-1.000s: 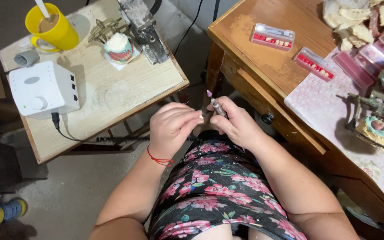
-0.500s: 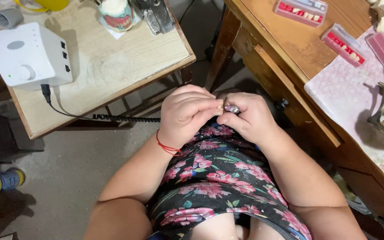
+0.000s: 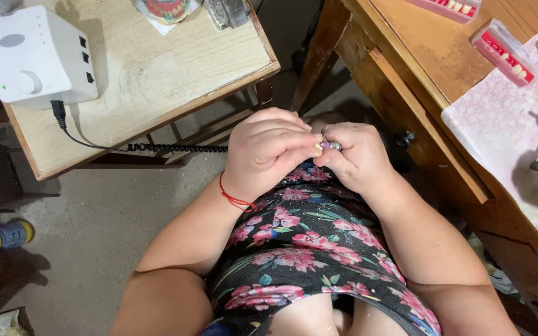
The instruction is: The person works on a dental cast, using a metal tool to shape and smooth the pink material around the teeth. They then use a rotary tool to grind a small tooth-like object held in their hands. Finally, they return to the dental cast to continue shaping the material with the metal tool.
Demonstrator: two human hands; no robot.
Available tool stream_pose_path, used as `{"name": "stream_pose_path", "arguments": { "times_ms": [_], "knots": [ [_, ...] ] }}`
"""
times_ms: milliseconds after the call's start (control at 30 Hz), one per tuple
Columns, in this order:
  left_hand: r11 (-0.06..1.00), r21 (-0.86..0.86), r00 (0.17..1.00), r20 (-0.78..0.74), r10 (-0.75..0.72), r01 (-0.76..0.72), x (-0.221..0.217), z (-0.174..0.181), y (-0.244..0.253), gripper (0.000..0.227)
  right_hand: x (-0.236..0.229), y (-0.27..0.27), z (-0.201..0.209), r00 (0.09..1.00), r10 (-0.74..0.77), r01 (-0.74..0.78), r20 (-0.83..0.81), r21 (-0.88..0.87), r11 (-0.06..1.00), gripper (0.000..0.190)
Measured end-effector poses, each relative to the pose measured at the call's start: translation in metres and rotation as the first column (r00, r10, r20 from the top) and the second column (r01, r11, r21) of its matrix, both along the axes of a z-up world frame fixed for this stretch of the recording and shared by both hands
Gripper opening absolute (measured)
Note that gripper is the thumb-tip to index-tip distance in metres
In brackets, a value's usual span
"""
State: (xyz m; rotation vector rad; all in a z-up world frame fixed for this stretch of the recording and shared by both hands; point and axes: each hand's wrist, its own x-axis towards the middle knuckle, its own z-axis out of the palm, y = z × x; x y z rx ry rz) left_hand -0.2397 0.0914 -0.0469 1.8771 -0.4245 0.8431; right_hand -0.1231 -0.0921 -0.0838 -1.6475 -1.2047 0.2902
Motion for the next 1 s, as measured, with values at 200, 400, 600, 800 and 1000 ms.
{"name": "stream_pose_path", "arguments": {
  "times_ms": [200,400,600,800,1000],
  "knots": [
    [1.000,-0.020,0.999,-0.039,0.017,-0.018,0.001,-0.003,-0.002,0.011,0.000,0.003,0.003,1.000,0.004,-0.005,0.013,0.010,1.000,0.062],
    [0.998,-0.054,0.997,-0.067,0.029,-0.033,0.001,-0.008,-0.003,0.010,0.002,0.003,-0.003,1.000,0.003,-0.004,0.025,0.008,1.000,0.062],
    [0.995,-0.086,0.996,-0.081,0.034,-0.041,0.002,-0.008,-0.004,0.007,0.006,0.004,-0.004,0.996,0.000,-0.001,0.087,0.011,1.000,0.060],
    [0.993,-0.096,0.994,-0.090,0.059,-0.068,0.002,-0.013,-0.006,0.007,0.007,0.004,-0.011,0.992,-0.030,0.028,0.123,0.016,0.999,0.059],
    [0.994,-0.081,0.993,-0.097,0.067,-0.075,0.002,-0.015,-0.005,0.007,0.009,0.003,-0.009,0.979,-0.051,0.051,0.199,0.001,0.999,0.060]
  ]
}}
